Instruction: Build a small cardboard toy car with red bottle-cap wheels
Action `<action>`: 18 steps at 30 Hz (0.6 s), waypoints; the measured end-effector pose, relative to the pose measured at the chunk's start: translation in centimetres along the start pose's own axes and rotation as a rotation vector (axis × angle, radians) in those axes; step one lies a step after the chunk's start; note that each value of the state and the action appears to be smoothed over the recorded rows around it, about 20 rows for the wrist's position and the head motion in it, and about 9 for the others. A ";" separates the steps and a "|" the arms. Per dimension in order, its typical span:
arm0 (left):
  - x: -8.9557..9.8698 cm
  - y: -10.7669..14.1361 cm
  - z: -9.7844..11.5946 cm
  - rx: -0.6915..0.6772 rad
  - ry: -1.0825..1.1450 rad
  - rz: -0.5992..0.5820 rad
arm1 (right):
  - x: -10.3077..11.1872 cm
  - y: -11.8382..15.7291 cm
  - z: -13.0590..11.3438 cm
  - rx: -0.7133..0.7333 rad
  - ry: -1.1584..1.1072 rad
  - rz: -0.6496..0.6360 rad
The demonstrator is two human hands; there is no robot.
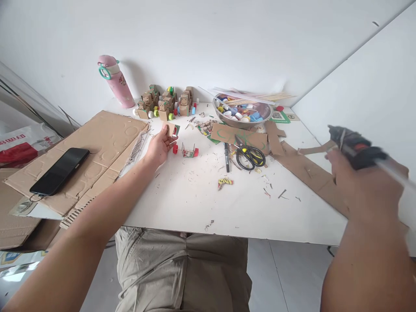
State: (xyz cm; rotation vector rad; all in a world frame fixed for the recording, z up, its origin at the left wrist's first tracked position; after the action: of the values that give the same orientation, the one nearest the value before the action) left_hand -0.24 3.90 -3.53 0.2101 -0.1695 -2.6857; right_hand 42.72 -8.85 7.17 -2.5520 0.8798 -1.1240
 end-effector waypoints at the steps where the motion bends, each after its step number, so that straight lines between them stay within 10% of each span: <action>1: 0.1 -0.1 -0.1 -0.012 -0.006 -0.008 | -0.5 0.4 -1.8 -0.002 -0.076 0.052; 4: 0.3 -0.5 -0.3 -0.035 -0.017 -0.018 | -3.6 1.1 -7.2 -0.025 -0.355 -0.029; 9: 0.4 -0.8 -0.5 -0.021 -0.031 -0.016 | -10.3 2.2 -12.1 -0.046 -0.492 -0.611; 18: 0.0 -1.0 -0.9 -0.003 -0.001 -0.039 | -17.1 3.5 -13.2 -0.028 -0.424 -0.765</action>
State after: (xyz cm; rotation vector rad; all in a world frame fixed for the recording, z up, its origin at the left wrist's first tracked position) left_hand -0.50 4.69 -4.57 0.2128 -0.1634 -2.7245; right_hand 22.57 -0.82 4.54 -3.0550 -0.2110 -0.6391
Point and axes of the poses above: each hand's wrist, its own y-axis away from the middle knuckle, its own x-axis out of the back of the hand, z = x × y, the point moved 2 cm from there along -y, towards the middle knuckle, and after that the axes turned 14 degrees about z, right-handed, at the moved point
